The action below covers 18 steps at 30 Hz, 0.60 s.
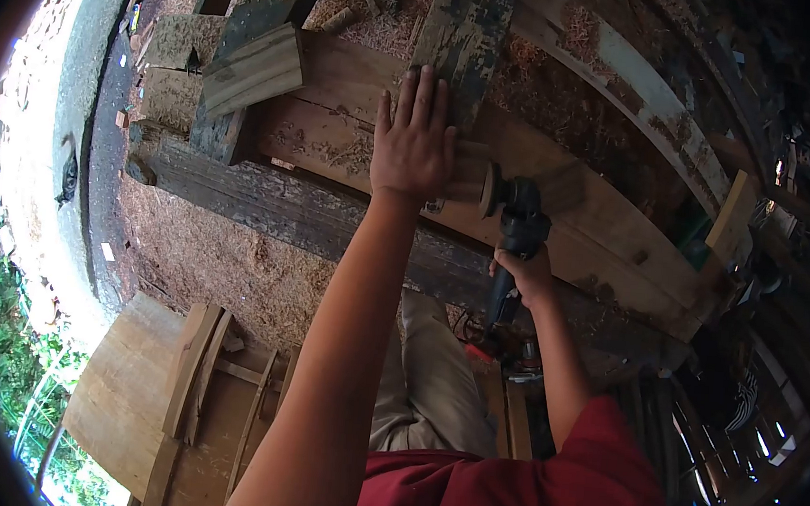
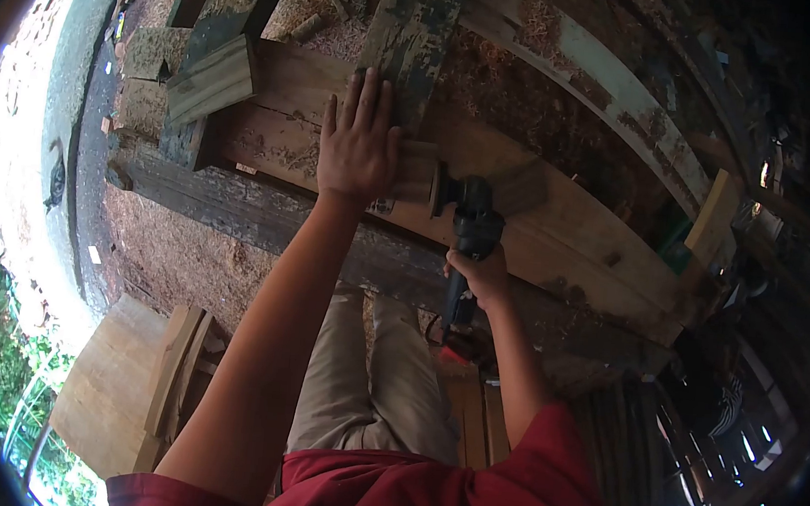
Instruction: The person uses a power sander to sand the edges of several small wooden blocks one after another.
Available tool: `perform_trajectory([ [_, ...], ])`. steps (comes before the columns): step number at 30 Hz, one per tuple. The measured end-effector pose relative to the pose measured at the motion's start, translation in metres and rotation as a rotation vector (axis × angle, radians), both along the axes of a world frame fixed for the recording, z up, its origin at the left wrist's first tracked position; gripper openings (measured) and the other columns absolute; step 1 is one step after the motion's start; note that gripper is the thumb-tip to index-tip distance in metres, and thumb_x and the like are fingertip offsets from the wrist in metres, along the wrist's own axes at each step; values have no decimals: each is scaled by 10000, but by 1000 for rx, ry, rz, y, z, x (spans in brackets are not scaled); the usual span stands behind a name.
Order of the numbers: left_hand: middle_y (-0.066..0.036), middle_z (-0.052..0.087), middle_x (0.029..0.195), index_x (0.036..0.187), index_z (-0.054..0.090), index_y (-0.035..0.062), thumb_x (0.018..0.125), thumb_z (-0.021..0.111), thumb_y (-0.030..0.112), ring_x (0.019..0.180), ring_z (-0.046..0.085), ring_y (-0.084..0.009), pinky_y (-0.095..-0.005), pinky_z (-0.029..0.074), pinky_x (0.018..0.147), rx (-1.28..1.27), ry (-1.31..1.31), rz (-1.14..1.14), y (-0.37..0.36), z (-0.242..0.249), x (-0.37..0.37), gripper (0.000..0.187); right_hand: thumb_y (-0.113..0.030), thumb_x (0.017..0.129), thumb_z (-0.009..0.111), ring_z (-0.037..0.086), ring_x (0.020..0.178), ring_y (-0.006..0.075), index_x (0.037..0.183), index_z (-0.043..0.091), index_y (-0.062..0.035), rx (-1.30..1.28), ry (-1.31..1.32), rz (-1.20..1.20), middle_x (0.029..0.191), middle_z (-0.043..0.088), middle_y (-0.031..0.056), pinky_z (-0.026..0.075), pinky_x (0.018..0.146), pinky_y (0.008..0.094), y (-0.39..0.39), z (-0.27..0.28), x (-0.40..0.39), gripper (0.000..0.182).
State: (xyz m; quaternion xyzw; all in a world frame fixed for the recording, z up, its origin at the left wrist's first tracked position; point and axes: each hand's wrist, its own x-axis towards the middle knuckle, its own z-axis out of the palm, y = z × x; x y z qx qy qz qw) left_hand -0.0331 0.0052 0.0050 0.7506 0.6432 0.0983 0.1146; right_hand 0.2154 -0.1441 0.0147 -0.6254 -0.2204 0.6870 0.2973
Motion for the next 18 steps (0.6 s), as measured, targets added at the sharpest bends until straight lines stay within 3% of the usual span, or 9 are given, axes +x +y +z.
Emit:
perform_trajectory([
  [9, -139, 290, 1813, 1712, 376, 79, 1112, 451, 396, 1685, 255, -327, -598, 214, 1346, 14, 40, 2, 1, -3, 0, 683, -75, 881, 798, 726, 701, 212, 983, 683, -9, 35, -25, 40, 829, 708, 81, 613, 689, 404, 20, -17, 3, 167],
  [18, -143, 281, 1816, 1717, 367, 74, 1120, 432, 373, 1687, 245, -348, -602, 224, 1342, 13, 5, 3, 1, 0, 0, 670, -52, 879, 780, 731, 686, 195, 931, 701, -10, 35, -11, 21, 794, 730, 82, 603, 672, 375, 11, -18, 1, 104],
])
